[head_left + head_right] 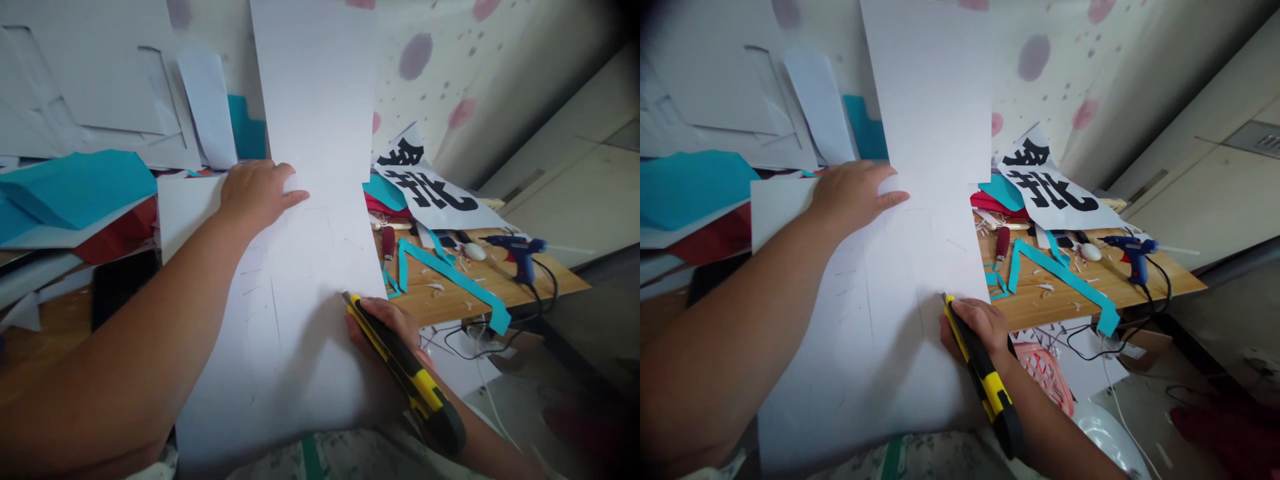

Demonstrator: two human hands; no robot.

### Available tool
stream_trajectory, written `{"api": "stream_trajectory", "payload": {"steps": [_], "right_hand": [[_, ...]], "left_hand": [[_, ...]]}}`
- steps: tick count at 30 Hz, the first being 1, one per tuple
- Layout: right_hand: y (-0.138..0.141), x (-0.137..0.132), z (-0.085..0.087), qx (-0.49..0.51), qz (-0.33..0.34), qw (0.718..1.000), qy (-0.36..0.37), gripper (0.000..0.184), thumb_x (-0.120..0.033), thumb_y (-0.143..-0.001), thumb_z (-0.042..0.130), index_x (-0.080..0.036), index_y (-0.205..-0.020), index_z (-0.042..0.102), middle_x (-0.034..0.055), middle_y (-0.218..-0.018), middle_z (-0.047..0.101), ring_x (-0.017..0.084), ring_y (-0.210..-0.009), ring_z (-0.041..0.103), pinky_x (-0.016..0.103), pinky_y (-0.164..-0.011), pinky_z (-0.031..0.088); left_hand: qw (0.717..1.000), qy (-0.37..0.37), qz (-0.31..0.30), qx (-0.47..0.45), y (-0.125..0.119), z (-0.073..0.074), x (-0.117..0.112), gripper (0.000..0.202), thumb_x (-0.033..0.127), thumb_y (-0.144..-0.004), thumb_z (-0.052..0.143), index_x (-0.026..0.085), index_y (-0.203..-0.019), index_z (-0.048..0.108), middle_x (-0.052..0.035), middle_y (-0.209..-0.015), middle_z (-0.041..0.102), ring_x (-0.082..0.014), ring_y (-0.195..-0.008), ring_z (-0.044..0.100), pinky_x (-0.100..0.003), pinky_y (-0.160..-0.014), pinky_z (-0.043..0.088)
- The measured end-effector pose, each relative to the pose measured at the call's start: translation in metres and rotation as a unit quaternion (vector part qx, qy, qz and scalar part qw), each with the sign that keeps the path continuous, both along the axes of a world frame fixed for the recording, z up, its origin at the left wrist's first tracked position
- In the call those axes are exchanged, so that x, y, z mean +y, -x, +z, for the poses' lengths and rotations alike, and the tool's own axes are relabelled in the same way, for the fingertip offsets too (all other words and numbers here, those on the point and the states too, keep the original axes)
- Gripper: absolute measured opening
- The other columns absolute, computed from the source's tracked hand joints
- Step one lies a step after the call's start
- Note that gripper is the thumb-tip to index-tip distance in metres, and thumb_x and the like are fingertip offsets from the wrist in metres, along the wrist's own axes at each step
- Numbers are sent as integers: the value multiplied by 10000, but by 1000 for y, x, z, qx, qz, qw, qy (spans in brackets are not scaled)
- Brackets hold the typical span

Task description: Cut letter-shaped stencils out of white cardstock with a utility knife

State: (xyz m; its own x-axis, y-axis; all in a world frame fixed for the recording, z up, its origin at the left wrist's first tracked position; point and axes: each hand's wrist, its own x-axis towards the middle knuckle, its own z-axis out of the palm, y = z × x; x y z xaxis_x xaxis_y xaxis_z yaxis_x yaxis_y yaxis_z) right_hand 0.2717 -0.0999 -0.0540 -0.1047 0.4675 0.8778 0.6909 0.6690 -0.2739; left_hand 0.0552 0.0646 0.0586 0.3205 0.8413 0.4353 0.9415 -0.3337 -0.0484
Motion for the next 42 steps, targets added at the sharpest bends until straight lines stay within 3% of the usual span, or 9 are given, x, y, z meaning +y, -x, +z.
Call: {"api": "stream_trajectory", "payload": {"steps": [11, 19, 22, 26, 30, 36, 42], "right_hand": [[-6, -18, -9, 11, 7, 999, 41, 361, -156, -685, 729, -239, -1013, 604, 25, -787, 746, 216, -684, 741, 289, -614, 622], [-13, -30, -21, -5, 13, 998, 64, 458, -150, -643, 754, -269, -1050, 582, -31, -778, 746, 227, -747, 752, 285, -618, 623], [-14, -34, -23, 19, 4, 996, 90, 391, -189, -667, 745, -286, -1016, 598, -36, -781, 746, 229, -743, 752, 297, -611, 623], [-13, -35, -22, 108, -58, 985, 121, 311, -266, -711, 721, -303, -994, 597, -25, -809, 735, 217, -646, 729, 333, -556, 607], [-11, -32, -12, 92, -51, 985, 134, 288, -240, -727, 717, -325, -982, 613, -33, -760, 722, 212, -603, 706, 327, -521, 591], [-7, -24, -6, 55, -25, 994, 88, 336, -185, -718, 722, -306, -1015, 621, -8, -759, 729, 225, -616, 708, 327, -546, 601], [-8, -18, -4, -11, 14, 999, 43, 374, -131, -688, 718, -251, -1024, 604, 9, -748, 725, 194, -601, 711, 258, -536, 581]], "left_hand": [[994, 74, -15, -77, 2, 0, -1, 548, 574, -897, 410, 223, -1305, 516, -115, -1246, 563, -340, -1158, 472, -487, -970, 312], [996, 51, -20, -76, 2, 1, -1, 575, 600, -855, 443, 215, -1264, 561, -102, -1161, 597, -343, -1134, 507, -486, -950, 352], [995, 53, -25, -81, 1, 1, 0, 573, 599, -846, 442, 219, -1256, 567, -111, -1165, 593, -352, -1140, 500, -490, -948, 353], [994, 67, -20, -87, 1, 0, 0, 566, 598, -852, 412, 243, -1270, 553, -105, -1191, 579, -350, -1155, 481, -485, -963, 332], [995, 63, -15, -79, 1, 0, -2, 576, 611, -853, 399, 245, -1270, 553, -105, -1191, 583, -342, -1137, 487, -474, -950, 342], [997, 46, -16, -64, 1, 0, -4, 538, 579, -877, 414, 222, -1248, 571, -129, -1188, 607, -339, -1090, 521, -477, -905, 385], [997, 51, -6, -62, 0, 1, -4, 522, 602, -873, 407, 280, -1257, 557, -91, -1216, 607, -324, -1103, 518, -462, -921, 379]]}}
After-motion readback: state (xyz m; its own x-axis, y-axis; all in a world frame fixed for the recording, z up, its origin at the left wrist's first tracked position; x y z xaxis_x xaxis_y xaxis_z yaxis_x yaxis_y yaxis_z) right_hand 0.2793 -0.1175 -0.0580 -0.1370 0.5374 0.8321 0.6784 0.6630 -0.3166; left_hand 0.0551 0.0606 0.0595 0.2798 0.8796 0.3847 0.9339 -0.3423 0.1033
